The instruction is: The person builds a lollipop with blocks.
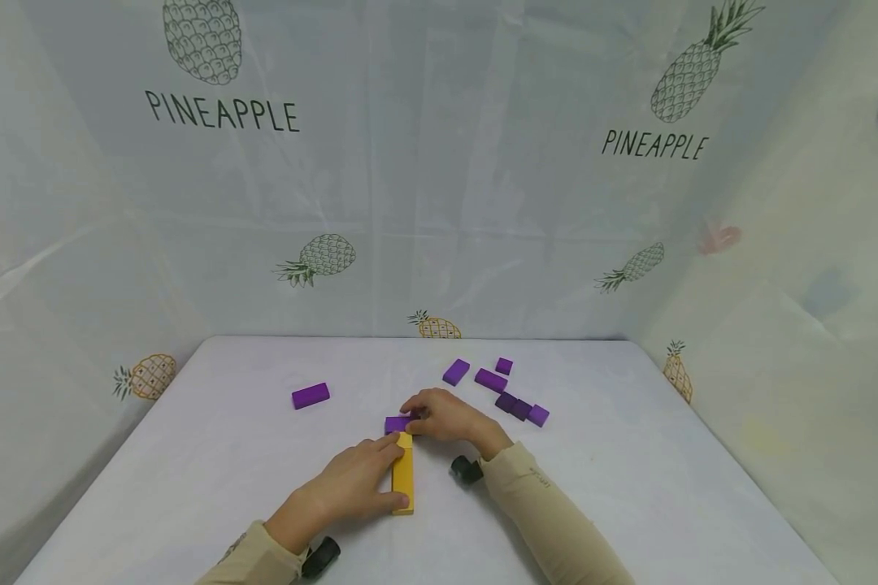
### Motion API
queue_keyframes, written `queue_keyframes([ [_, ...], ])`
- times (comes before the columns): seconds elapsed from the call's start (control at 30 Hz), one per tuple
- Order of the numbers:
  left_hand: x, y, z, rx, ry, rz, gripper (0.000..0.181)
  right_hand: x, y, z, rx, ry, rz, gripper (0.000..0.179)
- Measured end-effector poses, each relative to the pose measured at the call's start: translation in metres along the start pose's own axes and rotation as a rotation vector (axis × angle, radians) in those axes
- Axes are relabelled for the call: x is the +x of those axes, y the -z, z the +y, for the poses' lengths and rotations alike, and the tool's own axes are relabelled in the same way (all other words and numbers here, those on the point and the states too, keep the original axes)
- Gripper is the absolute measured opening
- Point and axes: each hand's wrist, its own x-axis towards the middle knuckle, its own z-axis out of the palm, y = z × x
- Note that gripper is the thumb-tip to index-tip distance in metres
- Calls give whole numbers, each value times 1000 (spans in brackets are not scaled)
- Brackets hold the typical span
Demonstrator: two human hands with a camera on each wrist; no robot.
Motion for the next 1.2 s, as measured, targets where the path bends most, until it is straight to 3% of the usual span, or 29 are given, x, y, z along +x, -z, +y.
queue_keyframes([
  [0.17,0,-2,-2,16,-13,13,75,-6,11,3,35,-69,20,37],
  [0.4,1,0,-1,13,5,2,75,-15,28,16,67,-57,87,38],
  [0.6,0,0,1,-2,25,-9,75,-28,32,30,75,-120,116,39],
  [1.2,-1,-1,1,9,29,-13,74,-44,46,65,-251,-172,209,33],
])
